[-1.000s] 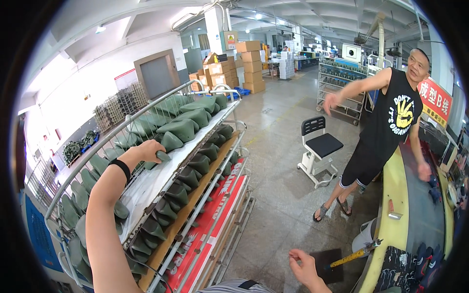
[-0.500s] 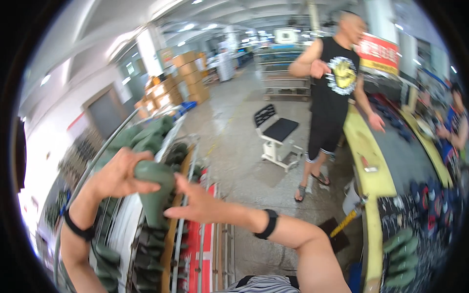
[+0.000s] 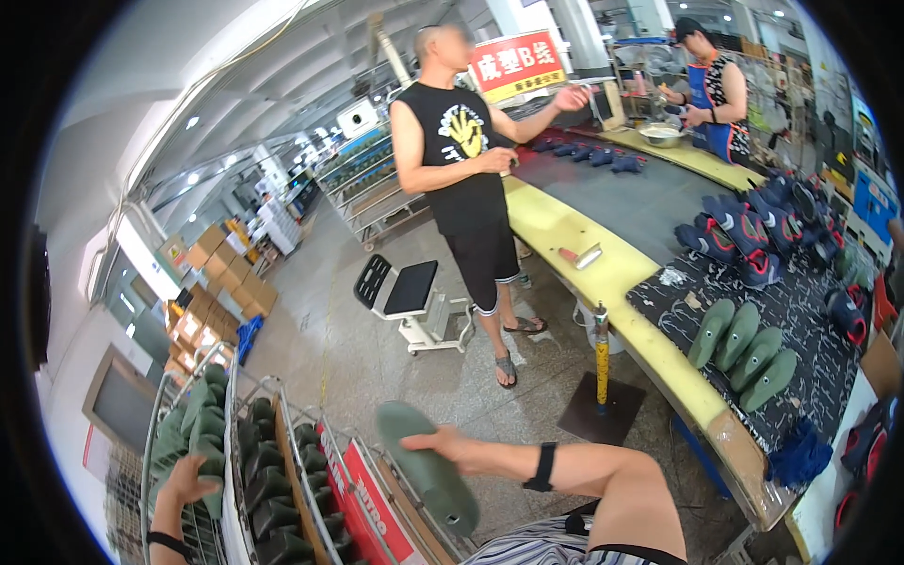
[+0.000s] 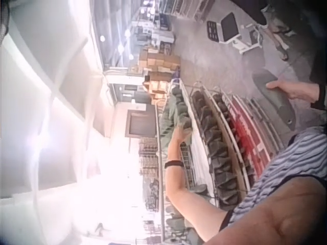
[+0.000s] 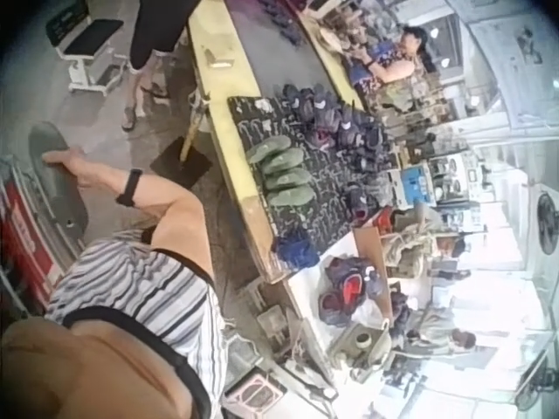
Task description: Organizing shoe lasts and uppers on a work table in a shoe factory.
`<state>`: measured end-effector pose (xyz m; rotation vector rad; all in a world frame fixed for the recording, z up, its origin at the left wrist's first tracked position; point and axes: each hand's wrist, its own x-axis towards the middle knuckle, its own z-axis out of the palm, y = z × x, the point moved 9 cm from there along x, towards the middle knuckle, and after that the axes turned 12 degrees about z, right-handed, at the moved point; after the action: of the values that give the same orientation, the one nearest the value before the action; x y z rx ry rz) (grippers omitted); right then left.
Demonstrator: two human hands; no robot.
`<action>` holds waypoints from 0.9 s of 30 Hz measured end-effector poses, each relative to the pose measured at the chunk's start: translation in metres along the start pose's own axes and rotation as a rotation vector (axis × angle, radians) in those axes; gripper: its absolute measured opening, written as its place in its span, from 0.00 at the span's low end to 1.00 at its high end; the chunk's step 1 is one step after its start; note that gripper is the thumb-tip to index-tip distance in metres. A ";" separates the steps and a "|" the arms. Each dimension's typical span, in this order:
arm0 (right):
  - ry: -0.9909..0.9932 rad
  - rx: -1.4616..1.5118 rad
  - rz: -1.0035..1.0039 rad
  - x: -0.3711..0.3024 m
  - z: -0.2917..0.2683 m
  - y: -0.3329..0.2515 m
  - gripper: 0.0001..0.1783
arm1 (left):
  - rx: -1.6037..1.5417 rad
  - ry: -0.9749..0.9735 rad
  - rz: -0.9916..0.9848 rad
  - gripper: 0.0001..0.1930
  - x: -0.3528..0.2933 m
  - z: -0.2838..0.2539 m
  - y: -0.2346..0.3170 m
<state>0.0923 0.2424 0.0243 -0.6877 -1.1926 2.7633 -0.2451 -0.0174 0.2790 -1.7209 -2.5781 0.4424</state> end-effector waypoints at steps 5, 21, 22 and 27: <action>0.224 0.326 0.084 -0.043 -0.128 0.028 0.30 | 0.023 -0.180 -0.261 0.36 -0.027 0.062 -0.099; 0.625 0.660 0.024 -0.173 -0.255 0.112 0.28 | 0.142 0.034 -0.232 0.12 -0.016 0.029 -0.033; 0.650 0.652 0.025 -0.182 -0.259 0.111 0.28 | 0.072 0.064 -0.300 0.13 -0.014 0.017 -0.013; 0.664 0.755 -0.011 -0.202 -0.291 0.105 0.27 | -0.534 0.245 -0.037 0.15 -0.019 0.008 -0.006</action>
<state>0.4088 0.3220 -0.1492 -1.2858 -0.0197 2.3435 -0.2441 -0.0385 0.2752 -1.7037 -2.6866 -0.4768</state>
